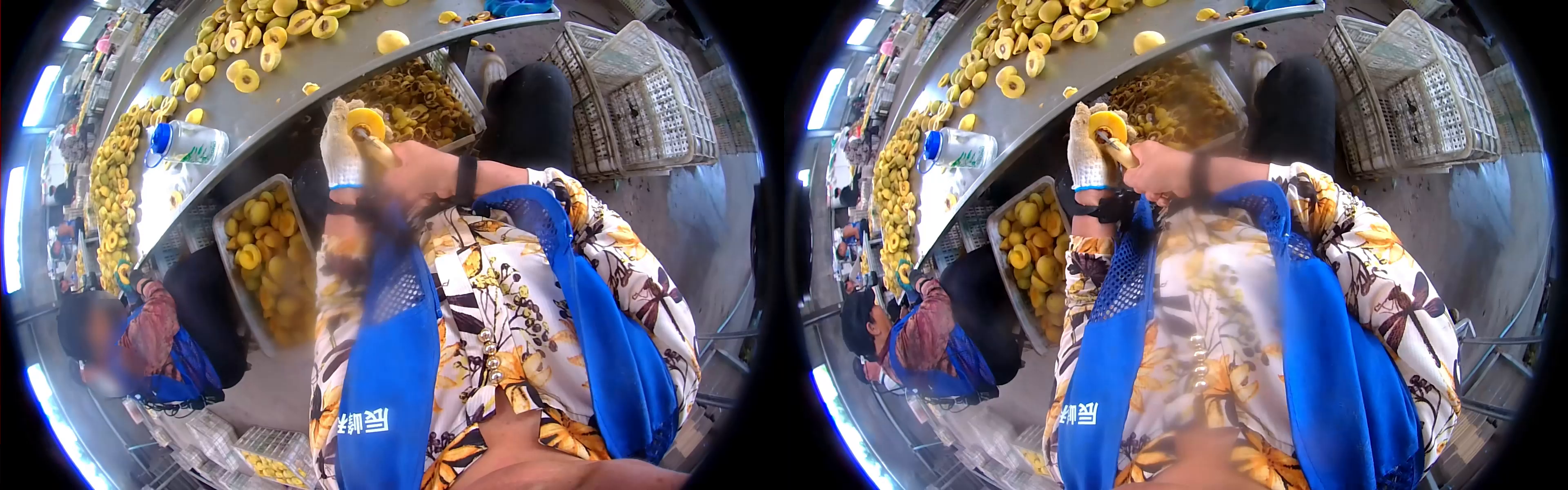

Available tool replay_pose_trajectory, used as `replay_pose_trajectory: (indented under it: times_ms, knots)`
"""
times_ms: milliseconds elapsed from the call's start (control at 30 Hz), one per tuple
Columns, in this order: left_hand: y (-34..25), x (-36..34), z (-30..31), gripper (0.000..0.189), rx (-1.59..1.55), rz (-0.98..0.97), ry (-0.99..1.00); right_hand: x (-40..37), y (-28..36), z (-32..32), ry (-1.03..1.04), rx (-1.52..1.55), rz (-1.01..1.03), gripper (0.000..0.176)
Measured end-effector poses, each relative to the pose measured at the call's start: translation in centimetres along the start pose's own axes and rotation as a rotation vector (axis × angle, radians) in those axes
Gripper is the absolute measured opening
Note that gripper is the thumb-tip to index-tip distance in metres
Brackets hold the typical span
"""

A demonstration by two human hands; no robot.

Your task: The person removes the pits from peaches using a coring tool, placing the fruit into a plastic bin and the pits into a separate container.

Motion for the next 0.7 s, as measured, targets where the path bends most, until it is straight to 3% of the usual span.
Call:
replay_pose_trajectory:
  times_ms: [33,133,167,267,367,400,467,567,700]
  knots:
    - [1.0,0.3,-2.7,0.035,0.114,-0.103,-0.059,-2.9,0.6,2.9,0.066,0.04,-0.031,0.013]
    - [-1.7,1.2,0.4,0.031,0.351,-0.337,-0.091,-1.8,-0.2,0.5,0.147,0.233,-0.083,0.01]
    - [-1.8,1.4,0.9,0.032,0.329,-0.285,-0.087,-1.1,-0.5,-0.3,0.169,0.317,-0.094,0.009]
    - [-1.1,1.1,2.3,0.034,0.217,-0.07,-0.103,0.4,-0.6,-0.6,0.027,0.047,-0.023,0.012]
    - [1.3,0.8,2.3,0.037,0.018,0.243,-0.136,1.4,1.0,1.2,-0.357,-0.588,0.29,0.02]
    - [0.9,0.9,2.6,0.038,0.048,0.223,-0.14,1.4,1.1,1.2,-0.394,-0.645,0.328,0.027]
    - [0.3,1.0,3.5,0.039,0.106,0.191,-0.158,2.3,0.3,0.9,-0.329,-0.565,0.245,0.026]
    - [-3.0,0.1,2.5,0.041,0.068,-0.054,-0.047,2.1,1.2,0.3,-0.235,-0.421,0.242,0.025]
    - [-2.2,-0.7,1.4,0.038,-0.184,0.213,0.059,1.8,3.5,-0.5,-0.248,-0.417,0.282,0.028]
Point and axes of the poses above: each hand's wrist, its own x-axis towards the middle knuckle, its own z-axis out of the back of the hand, y = z × x, the point moved 10 cm from there along x, towards the middle knuckle, and after that the axes turned 13 degrees about -x, right-handed, at the moved point
